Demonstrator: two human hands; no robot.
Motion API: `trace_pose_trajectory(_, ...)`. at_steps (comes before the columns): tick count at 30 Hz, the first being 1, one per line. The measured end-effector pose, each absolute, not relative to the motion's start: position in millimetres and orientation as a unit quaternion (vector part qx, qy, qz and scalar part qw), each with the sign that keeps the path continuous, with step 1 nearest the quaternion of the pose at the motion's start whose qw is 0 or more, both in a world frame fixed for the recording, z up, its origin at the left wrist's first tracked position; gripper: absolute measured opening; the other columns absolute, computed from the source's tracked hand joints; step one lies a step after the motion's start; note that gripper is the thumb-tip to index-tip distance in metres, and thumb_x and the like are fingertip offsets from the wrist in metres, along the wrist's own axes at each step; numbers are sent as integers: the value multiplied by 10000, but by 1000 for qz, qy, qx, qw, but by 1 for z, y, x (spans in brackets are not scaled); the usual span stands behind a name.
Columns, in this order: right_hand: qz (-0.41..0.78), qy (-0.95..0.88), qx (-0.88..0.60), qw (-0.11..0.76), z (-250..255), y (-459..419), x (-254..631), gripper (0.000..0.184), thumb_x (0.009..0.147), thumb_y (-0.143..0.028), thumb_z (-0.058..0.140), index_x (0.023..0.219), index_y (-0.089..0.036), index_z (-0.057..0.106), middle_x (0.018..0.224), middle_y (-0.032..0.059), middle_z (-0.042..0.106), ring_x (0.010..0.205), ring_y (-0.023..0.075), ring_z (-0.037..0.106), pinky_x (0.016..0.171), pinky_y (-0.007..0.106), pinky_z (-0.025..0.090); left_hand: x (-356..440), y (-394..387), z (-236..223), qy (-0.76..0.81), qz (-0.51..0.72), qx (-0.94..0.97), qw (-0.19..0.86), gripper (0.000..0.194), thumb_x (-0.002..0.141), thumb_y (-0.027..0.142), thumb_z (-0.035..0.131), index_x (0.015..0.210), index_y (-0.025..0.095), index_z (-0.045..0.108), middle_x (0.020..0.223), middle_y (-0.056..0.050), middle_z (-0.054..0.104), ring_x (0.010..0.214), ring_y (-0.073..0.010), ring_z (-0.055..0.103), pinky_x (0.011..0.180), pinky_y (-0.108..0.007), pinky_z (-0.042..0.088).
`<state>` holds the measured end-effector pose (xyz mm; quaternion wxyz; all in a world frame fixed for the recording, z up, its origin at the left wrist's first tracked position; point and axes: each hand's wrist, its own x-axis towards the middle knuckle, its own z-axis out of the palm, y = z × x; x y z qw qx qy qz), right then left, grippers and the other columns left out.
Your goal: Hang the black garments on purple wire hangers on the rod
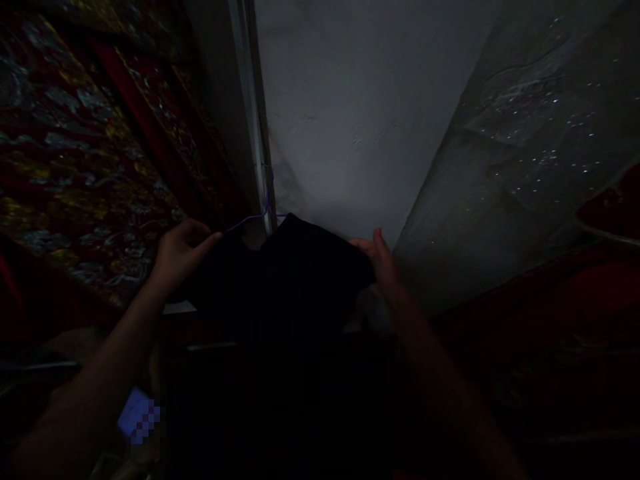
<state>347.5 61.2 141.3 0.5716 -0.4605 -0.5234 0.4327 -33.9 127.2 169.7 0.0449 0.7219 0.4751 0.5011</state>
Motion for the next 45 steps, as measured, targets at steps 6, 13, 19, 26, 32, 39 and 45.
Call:
trace_pose_trajectory(6, 398, -540, -454, 587, 174, 33, 342, 320, 712, -511, 807, 769, -226, 671, 662, -31, 645, 552, 134, 559, 523, 251, 442, 9, 120, 193, 358, 553, 752, -15, 234, 911, 364, 615, 1053, 197, 696, 1126, -69, 707, 1075, -217, 648, 968, -353, 496)
trace_pose_trajectory(13, 317, -552, -457, 622, 173, -21, 318, 238, 836, -480, 697, 805, -250, 643, 702, -5, 605, 616, 165, 564, 560, 281, 458, 21, 77, 205, 347, 565, 724, 190, 377, 924, 493, 586, 1093, 176, 702, 1106, -98, 694, 1077, -253, 637, 988, -415, 499)
trace_pose_trajectory(19, 370, -851, -280, 248, 161, -57, 257, 286, 907, -422, 673, 1121, -232, 659, 1056, 30, 687, 955, 183, 658, 865, 303, 511, 12, 29, 190, 335, 401, 591, 615, 419, 905, 469, 628, 1193, 164, 638, 883, -60, 702, 782, -194, 696, 737, -309, 552)
trace_pose_trajectory(26, 190, -774, -388, 462, 126, 15, 267, 528, 908, -381, 663, 1395, -260, 500, 1472, 121, 484, 1358, 252, 460, 1141, 461, 368, -57, -5, 199, 419, 29, 714, 561, 328, 926, 489, 586, 1110, 227, 659, 658, 40, 563, 476, -97, 528, 458, -200, 419)
trace_pose_trajectory(32, 416, -750, -377, 349, 112, 30, 284, 418, 914, -595, 567, 853, -213, 726, 901, 44, 717, 851, 219, 673, 807, 365, 540, -57, 19, 212, 464, 219, 767, 385, 324, 885, 509, 623, 886, 191, 688, 544, 43, 531, 456, -101, 486, 434, -199, 388)
trace_pose_trajectory(39, 355, -554, -464, 593, 159, 61, 292, 509, 727, -684, 722, 966, -234, 722, 976, 41, 739, 979, 247, 670, 873, 361, 538, -22, 55, 193, 415, 615, 670, 11, 307, 828, 376, 728, 1078, 214, 652, 1119, -70, 667, 1060, -240, 636, 941, -393, 511)
trace_pose_trajectory(45, 370, -465, -402, 696, 178, 100, 298, 508, 703, -679, 743, 963, -245, 695, 1028, 65, 751, 1092, 308, 677, 951, 462, 564, -2, 52, 146, 425, 651, 628, -31, 220, 911, 321, 606, 1101, 215, 580, 914, -15, 572, 866, -182, 584, 838, -337, 480)
